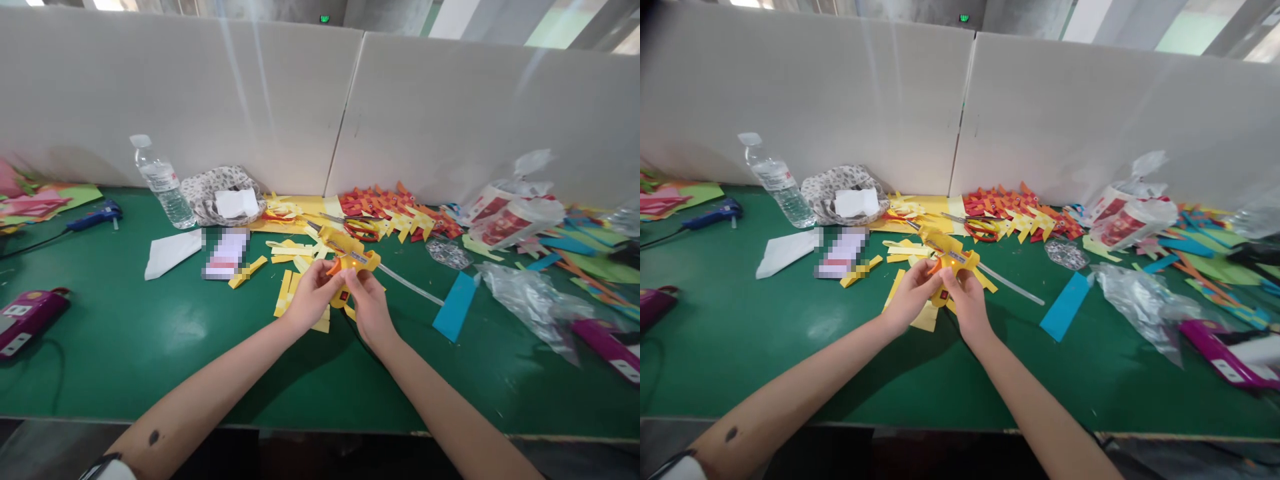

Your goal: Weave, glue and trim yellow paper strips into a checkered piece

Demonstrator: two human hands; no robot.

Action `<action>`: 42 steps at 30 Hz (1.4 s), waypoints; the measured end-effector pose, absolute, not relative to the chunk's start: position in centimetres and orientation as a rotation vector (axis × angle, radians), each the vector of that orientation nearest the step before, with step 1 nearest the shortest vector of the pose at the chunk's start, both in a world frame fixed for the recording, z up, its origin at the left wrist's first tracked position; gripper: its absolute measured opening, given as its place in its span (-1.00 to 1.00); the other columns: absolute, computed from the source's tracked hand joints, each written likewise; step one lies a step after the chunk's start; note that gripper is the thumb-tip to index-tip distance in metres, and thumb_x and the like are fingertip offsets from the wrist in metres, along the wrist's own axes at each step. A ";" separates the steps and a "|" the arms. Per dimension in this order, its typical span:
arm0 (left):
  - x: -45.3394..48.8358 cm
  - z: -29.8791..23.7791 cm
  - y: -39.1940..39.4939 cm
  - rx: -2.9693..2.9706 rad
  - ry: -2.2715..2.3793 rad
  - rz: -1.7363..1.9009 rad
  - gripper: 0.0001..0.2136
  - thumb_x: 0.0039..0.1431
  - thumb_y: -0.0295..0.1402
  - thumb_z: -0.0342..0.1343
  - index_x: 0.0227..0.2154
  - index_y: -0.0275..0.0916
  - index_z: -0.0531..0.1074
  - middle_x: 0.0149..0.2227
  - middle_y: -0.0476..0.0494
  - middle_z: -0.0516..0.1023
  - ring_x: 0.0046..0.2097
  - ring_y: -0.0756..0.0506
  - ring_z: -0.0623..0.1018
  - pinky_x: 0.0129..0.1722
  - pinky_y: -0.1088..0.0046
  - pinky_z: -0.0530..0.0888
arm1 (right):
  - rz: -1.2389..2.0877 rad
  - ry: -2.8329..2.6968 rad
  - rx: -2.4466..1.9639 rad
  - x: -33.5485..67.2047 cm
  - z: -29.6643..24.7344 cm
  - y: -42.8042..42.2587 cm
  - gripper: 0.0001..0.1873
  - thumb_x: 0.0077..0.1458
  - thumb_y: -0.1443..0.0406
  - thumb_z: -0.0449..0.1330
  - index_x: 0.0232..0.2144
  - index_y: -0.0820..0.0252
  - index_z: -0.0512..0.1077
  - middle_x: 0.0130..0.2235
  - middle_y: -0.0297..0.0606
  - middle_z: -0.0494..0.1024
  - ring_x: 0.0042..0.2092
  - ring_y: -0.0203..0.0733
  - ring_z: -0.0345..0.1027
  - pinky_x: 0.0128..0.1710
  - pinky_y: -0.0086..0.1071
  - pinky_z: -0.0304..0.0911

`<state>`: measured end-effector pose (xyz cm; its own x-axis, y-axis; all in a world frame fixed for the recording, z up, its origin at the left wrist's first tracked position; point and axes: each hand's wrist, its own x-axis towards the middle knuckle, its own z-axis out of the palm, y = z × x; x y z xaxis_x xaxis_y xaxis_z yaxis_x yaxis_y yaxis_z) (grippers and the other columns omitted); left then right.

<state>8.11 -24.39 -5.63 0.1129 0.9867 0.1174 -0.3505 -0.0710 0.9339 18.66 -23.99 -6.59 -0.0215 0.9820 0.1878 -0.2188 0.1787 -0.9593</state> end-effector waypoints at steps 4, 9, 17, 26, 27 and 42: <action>6.2 -5.3 -24.0 1.410 1.031 1.161 -0.71 0.08 -0.07 0.08 -0.38 -0.23 0.42 -0.24 -0.13 0.48 -0.14 -0.11 0.46 -0.19 0.40 0.39 | 1.130 -1.035 -0.920 19.8 -5.9 -22.8 -0.64 -0.03 -0.02 0.21 -0.28 0.09 0.42 -0.28 -0.30 0.55 -0.20 -0.17 0.45 -0.19 -0.26 0.36; 1.2 -6.3 -23.2 2.129 1.157 0.828 -0.73 0.04 -0.15 0.15 -0.23 -0.17 0.44 0.03 -0.19 0.40 0.08 -0.22 0.38 0.07 0.19 0.30 | 1.131 -0.944 -0.928 21.4 -5.2 -21.2 -0.59 -0.07 -0.06 0.22 -0.35 0.13 0.41 -0.45 -0.38 0.48 -0.43 -0.28 0.39 -0.37 -0.34 0.36; -2.6 -7.7 -24.4 2.375 1.307 0.483 -0.37 0.09 0.05 0.02 0.15 -0.18 0.15 0.19 -0.26 0.28 0.22 -0.26 0.24 0.19 0.09 0.15 | 1.251 -1.009 -1.121 21.1 -5.9 -21.1 -0.49 -0.11 -0.14 0.19 -0.41 0.17 0.36 -0.55 -0.42 0.36 -0.55 -0.38 0.20 -0.54 -0.46 0.25; -2.9 -9.2 -24.0 2.377 1.572 0.513 -0.26 0.03 0.16 -0.03 0.17 -0.24 0.18 0.25 -0.27 0.16 0.27 -0.30 0.11 0.22 0.03 0.08 | 0.841 -1.496 -1.609 21.8 -5.7 -21.2 -0.49 -0.31 -0.03 0.34 -0.40 0.16 0.34 -0.52 -0.42 0.36 -0.51 -0.31 0.22 -0.54 -0.43 0.15; -2.9 -9.3 -24.1 2.404 1.568 0.513 -0.29 0.04 0.15 -0.04 0.16 -0.22 0.20 0.25 -0.26 0.16 0.27 -0.29 0.11 0.22 0.01 0.07 | 0.740 -1.555 -1.676 21.9 -5.7 -21.2 -0.48 -0.35 -0.03 0.35 -0.41 0.16 0.34 -0.51 -0.40 0.38 -0.49 -0.28 0.24 -0.53 -0.41 0.16; -2.7 -8.9 -24.7 2.636 1.414 0.879 -0.66 0.12 -0.20 0.12 -0.05 -0.16 0.38 0.13 -0.25 0.26 0.16 -0.27 0.24 0.13 0.03 0.24 | 0.435 -1.676 -1.786 22.1 -6.1 -21.2 -0.62 -0.24 0.01 0.24 -0.46 0.14 0.31 -0.54 -0.35 0.43 -0.48 -0.18 0.32 -0.51 -0.38 0.16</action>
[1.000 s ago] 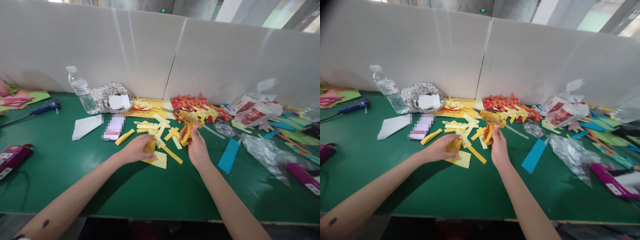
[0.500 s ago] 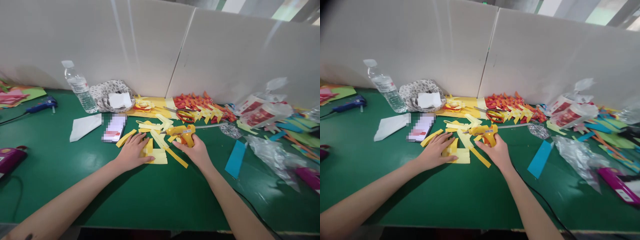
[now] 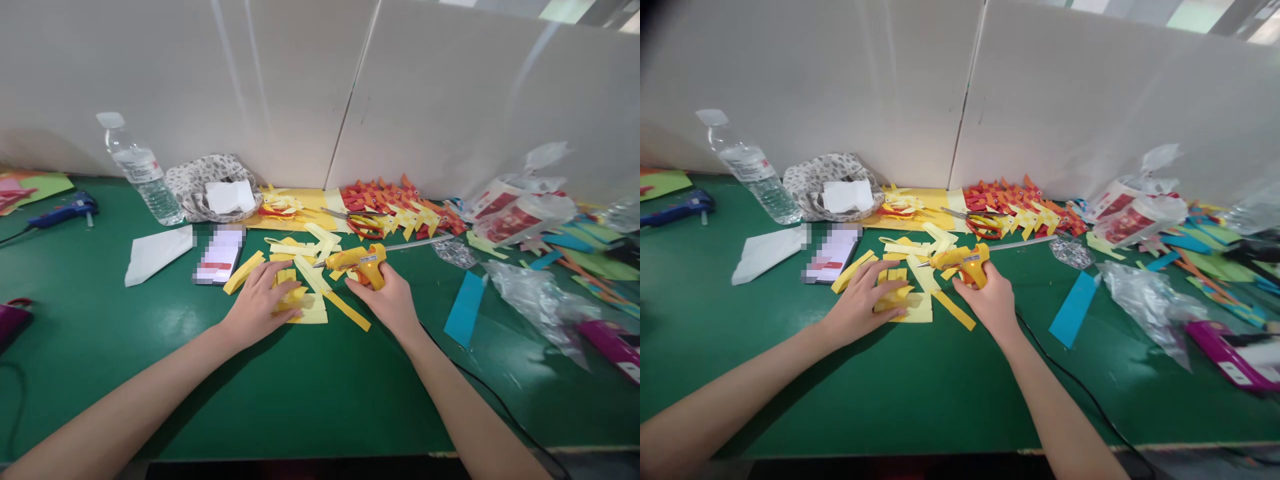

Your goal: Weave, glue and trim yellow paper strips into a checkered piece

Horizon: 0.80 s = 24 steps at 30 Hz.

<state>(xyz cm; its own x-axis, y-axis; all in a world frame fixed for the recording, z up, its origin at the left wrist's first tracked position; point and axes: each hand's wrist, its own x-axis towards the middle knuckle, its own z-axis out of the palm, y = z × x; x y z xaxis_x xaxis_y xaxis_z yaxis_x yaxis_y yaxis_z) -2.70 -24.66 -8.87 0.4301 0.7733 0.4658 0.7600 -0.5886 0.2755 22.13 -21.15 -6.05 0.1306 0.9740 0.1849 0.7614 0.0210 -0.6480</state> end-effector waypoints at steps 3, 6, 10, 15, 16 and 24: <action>-2.7 -8.8 -24.6 2.641 1.344 0.877 -0.71 0.15 -0.26 0.10 -0.06 -0.15 0.40 -0.05 -0.21 0.41 -0.02 -0.19 0.39 -0.02 0.14 0.38 | 0.398 -1.693 -1.789 22.1 -6.0 -21.2 -0.64 -0.23 0.02 0.22 -0.48 0.13 0.29 -0.57 -0.38 0.41 -0.50 -0.20 0.30 -0.53 -0.39 0.13; -2.8 -9.1 -24.6 2.630 1.309 0.847 -0.69 0.16 -0.32 0.09 -0.01 -0.17 0.36 -0.16 -0.19 0.48 -0.13 -0.15 0.45 -0.14 0.21 0.44 | 0.385 -1.698 -1.790 22.0 -6.0 -21.3 -0.67 -0.22 0.03 0.21 -0.50 0.13 0.28 -0.58 -0.38 0.40 -0.50 -0.19 0.30 -0.52 -0.39 0.12; -2.8 -9.5 -24.7 2.490 1.304 0.869 -0.61 0.13 -0.39 0.12 0.03 -0.17 0.28 -0.31 -0.08 0.56 -0.26 -0.10 0.52 -0.19 0.23 0.46 | 0.371 -1.711 -1.795 22.0 -6.1 -21.3 -0.68 -0.21 0.04 0.20 -0.50 0.12 0.28 -0.58 -0.39 0.38 -0.49 -0.20 0.30 -0.50 -0.38 0.13; -3.2 -9.2 -24.6 2.328 1.232 0.888 -0.72 0.08 -0.45 0.13 -0.12 -0.17 0.41 -0.32 -0.04 0.60 -0.26 -0.07 0.55 -0.21 0.33 0.48 | 0.316 -1.775 -1.837 21.9 -6.0 -21.4 -0.69 -0.19 0.05 0.20 -0.47 0.12 0.29 -0.58 -0.39 0.40 -0.47 -0.17 0.32 -0.51 -0.39 0.09; -3.4 -9.1 -24.4 2.345 1.172 0.875 -0.81 0.09 -0.44 0.12 -0.21 -0.18 0.47 -0.31 -0.05 0.61 -0.25 -0.07 0.55 -0.23 0.36 0.49 | 0.310 -1.796 -1.840 21.9 -5.9 -21.4 -0.70 -0.18 0.05 0.19 -0.45 0.12 0.31 -0.57 -0.38 0.41 -0.47 -0.17 0.33 -0.50 -0.39 0.09; -4.0 -9.0 -24.2 2.524 0.978 0.835 -0.84 0.18 -0.39 0.06 -0.31 -0.15 0.56 -0.30 -0.05 0.63 -0.26 -0.04 0.58 -0.25 0.45 0.49 | 0.217 -2.053 -1.772 21.4 -6.8 -21.6 -0.68 -0.12 0.09 0.14 -0.31 0.14 0.42 -0.50 -0.29 0.51 -0.46 -0.14 0.38 -0.54 -0.42 0.07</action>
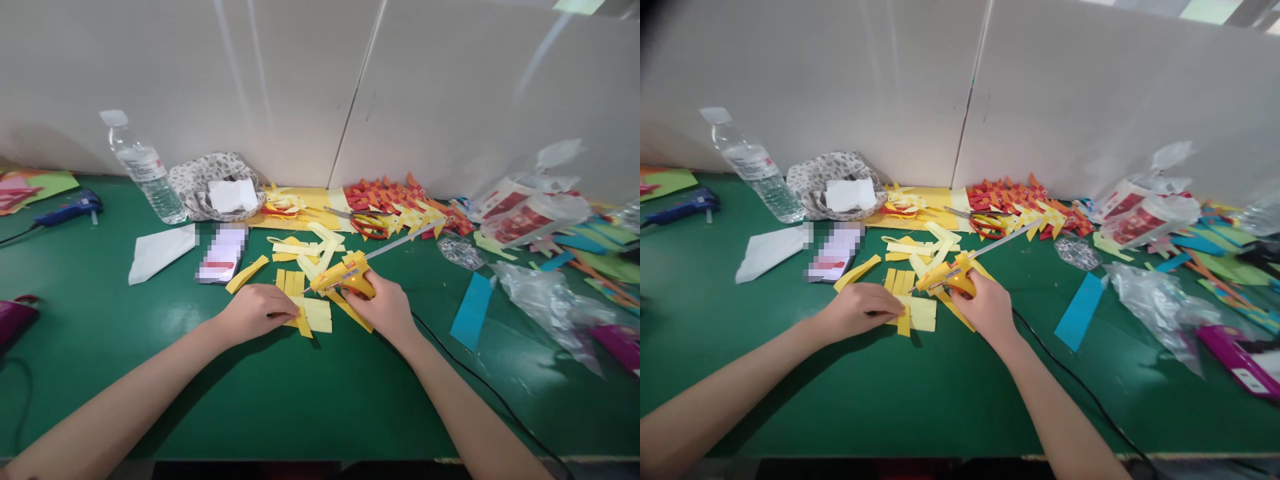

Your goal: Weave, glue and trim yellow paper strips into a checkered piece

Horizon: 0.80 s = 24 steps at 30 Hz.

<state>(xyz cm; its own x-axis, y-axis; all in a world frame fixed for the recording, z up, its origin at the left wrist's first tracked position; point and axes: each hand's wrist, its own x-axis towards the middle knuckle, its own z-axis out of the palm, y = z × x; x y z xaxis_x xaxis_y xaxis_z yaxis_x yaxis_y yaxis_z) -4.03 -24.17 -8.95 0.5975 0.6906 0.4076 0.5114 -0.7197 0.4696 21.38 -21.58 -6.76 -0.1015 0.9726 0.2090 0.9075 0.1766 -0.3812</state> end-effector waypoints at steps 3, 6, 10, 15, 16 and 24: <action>-4.0 -9.1 -24.2 2.544 0.992 0.829 -0.83 0.18 -0.38 0.06 -0.31 -0.13 0.56 -0.30 -0.03 0.63 -0.26 -0.03 0.59 -0.28 0.47 0.49 | 0.207 -2.091 -1.707 21.3 -7.0 -21.6 -0.70 -0.11 0.11 0.13 -0.33 0.14 0.44 -0.52 -0.30 0.50 -0.51 -0.19 0.34 -0.57 -0.44 0.05; -4.1 -9.2 -24.2 2.554 0.991 0.824 -0.84 0.18 -0.38 0.06 -0.30 -0.12 0.56 -0.29 -0.02 0.63 -0.26 -0.03 0.59 -0.27 0.48 0.49 | 0.181 -2.116 -1.703 21.3 -7.1 -21.5 -0.74 -0.12 0.12 0.14 -0.40 0.13 0.44 -0.57 -0.32 0.45 -0.55 -0.23 0.30 -0.59 -0.44 0.01; -4.1 -9.2 -24.2 2.552 0.992 0.829 -0.84 0.17 -0.41 0.07 -0.31 -0.12 0.56 -0.28 0.00 0.63 -0.25 -0.02 0.59 -0.25 0.48 0.48 | 0.133 -2.137 -1.718 21.3 -7.1 -21.5 -0.74 -0.10 0.11 0.13 -0.40 0.14 0.46 -0.57 -0.30 0.44 -0.53 -0.21 0.31 -0.59 -0.44 0.00; -4.0 -9.2 -24.2 2.540 1.003 0.835 -0.84 0.17 -0.39 0.07 -0.32 -0.11 0.56 -0.29 0.01 0.64 -0.26 -0.02 0.59 -0.29 0.50 0.48 | 0.079 -2.145 -1.703 21.3 -7.3 -21.5 -0.72 -0.07 0.12 0.12 -0.36 0.15 0.47 -0.55 -0.28 0.46 -0.51 -0.20 0.33 -0.57 -0.43 0.01; -4.0 -9.2 -24.2 2.535 1.006 0.833 -0.84 0.17 -0.39 0.07 -0.31 -0.12 0.56 -0.29 0.01 0.64 -0.26 -0.02 0.59 -0.28 0.50 0.48 | 0.060 -2.146 -1.699 21.3 -7.3 -21.5 -0.72 -0.07 0.12 0.12 -0.36 0.15 0.47 -0.55 -0.28 0.47 -0.51 -0.20 0.33 -0.57 -0.43 0.01; -4.0 -9.1 -24.2 2.530 1.003 0.829 -0.84 0.16 -0.40 0.07 -0.31 -0.12 0.56 -0.29 0.00 0.64 -0.25 -0.03 0.59 -0.25 0.48 0.49 | -0.034 -2.155 -1.682 21.3 -7.7 -21.7 -0.77 -0.11 0.13 0.16 -0.43 0.14 0.45 -0.53 -0.28 0.49 -0.48 -0.18 0.36 -0.54 -0.43 0.05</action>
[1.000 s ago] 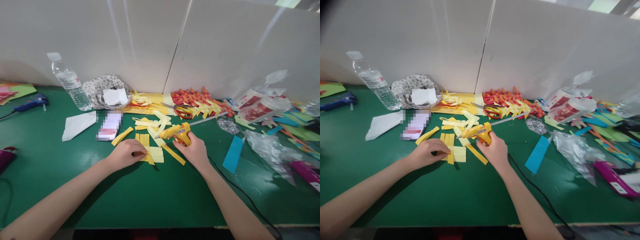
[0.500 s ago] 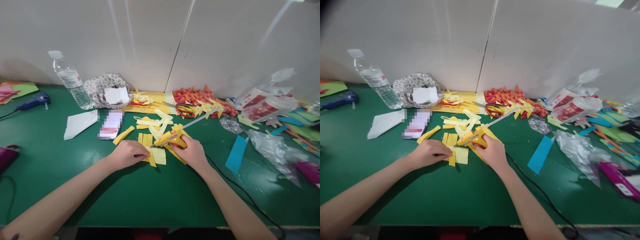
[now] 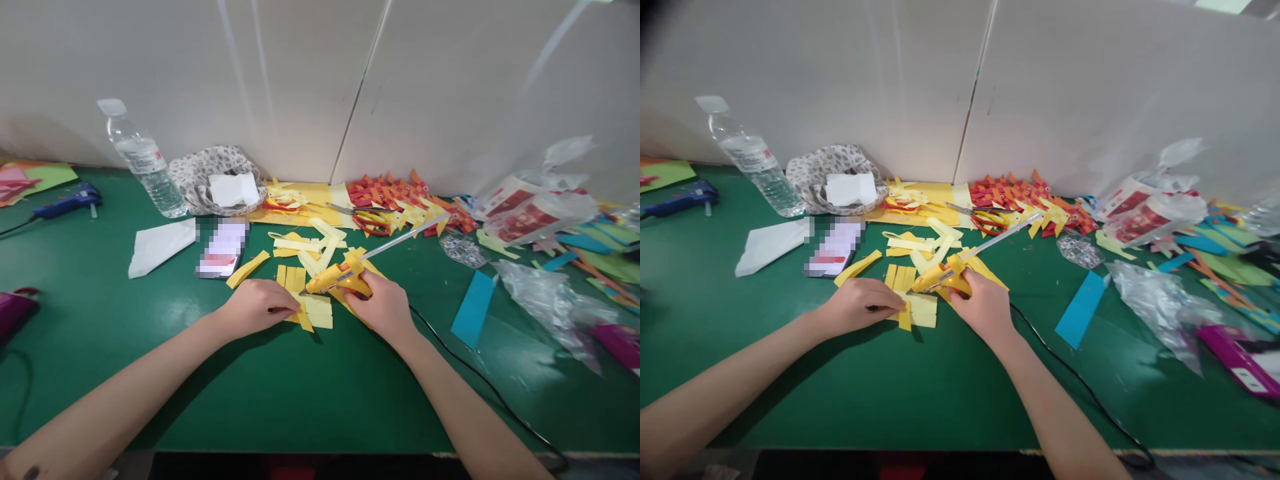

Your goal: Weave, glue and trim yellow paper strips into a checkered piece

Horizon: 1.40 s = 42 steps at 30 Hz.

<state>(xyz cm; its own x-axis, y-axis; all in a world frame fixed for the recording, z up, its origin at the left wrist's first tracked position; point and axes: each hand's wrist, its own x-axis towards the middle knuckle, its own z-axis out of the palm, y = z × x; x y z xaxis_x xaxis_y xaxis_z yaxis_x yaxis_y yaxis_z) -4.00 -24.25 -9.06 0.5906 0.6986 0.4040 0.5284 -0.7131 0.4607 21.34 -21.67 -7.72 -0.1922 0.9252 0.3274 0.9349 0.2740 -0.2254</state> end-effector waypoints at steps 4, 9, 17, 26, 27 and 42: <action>-4.0 -9.1 -24.2 2.531 1.001 0.842 -0.85 0.16 -0.39 0.08 -0.31 -0.12 0.56 -0.29 0.01 0.64 -0.25 -0.02 0.59 -0.24 0.49 0.49 | -0.081 -2.168 -1.653 21.4 -7.8 -21.7 -0.74 -0.09 0.12 0.16 -0.37 0.14 0.46 -0.50 -0.27 0.51 -0.45 -0.15 0.38 -0.53 -0.42 0.07; -4.0 -9.0 -24.3 2.523 1.014 0.842 -0.85 0.15 -0.39 0.08 -0.33 -0.12 0.57 -0.30 -0.01 0.64 -0.26 -0.02 0.60 -0.24 0.49 0.50 | -0.075 -2.150 -1.631 21.2 -8.1 -21.7 -0.73 -0.07 0.11 0.14 -0.38 0.16 0.46 -0.50 -0.25 0.51 -0.45 -0.15 0.38 -0.52 -0.41 0.07; -3.9 -8.9 -24.3 2.508 1.014 0.832 -0.85 0.14 -0.40 0.09 -0.32 -0.12 0.57 -0.30 -0.01 0.64 -0.26 -0.02 0.60 -0.22 0.48 0.50 | -0.042 -2.172 -1.625 21.4 -7.8 -21.7 -0.74 -0.06 0.10 0.14 -0.46 0.16 0.45 -0.54 -0.26 0.47 -0.48 -0.17 0.35 -0.54 -0.41 0.03; -4.0 -9.0 -24.3 2.490 1.027 0.825 -0.84 0.14 -0.38 0.09 -0.31 -0.11 0.57 -0.29 -0.02 0.64 -0.25 -0.03 0.60 -0.24 0.47 0.50 | -0.054 -2.176 -1.575 21.4 -7.6 -21.7 -0.59 0.01 -0.03 0.07 -0.46 0.18 0.46 -0.58 -0.24 0.44 -0.52 -0.21 0.30 -0.55 -0.42 0.00; -4.0 -9.0 -24.3 2.491 1.028 0.823 -0.84 0.14 -0.38 0.09 -0.31 -0.11 0.57 -0.29 -0.02 0.64 -0.25 -0.03 0.59 -0.24 0.47 0.50 | -0.053 -2.176 -1.574 21.5 -7.6 -21.7 -0.59 0.01 -0.03 0.07 -0.46 0.18 0.46 -0.58 -0.24 0.45 -0.52 -0.20 0.30 -0.55 -0.42 0.00; -3.9 -9.2 -24.2 2.492 1.031 0.839 -0.86 0.13 -0.39 0.10 -0.32 -0.12 0.57 -0.29 0.00 0.64 -0.25 -0.03 0.59 -0.25 0.48 0.49 | -0.155 -2.159 -1.580 21.4 -7.8 -21.8 -0.63 -0.03 0.00 0.12 -0.44 0.19 0.47 -0.59 -0.27 0.44 -0.52 -0.22 0.30 -0.55 -0.42 0.00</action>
<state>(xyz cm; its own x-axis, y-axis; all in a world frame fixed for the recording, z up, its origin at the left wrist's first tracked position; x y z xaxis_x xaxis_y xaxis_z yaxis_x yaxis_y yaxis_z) -3.94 -24.25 -9.16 0.5679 0.7209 0.3972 0.5357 -0.6901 0.4867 21.37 -21.84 -7.79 -0.2365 0.8745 0.4234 0.9260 0.3349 -0.1744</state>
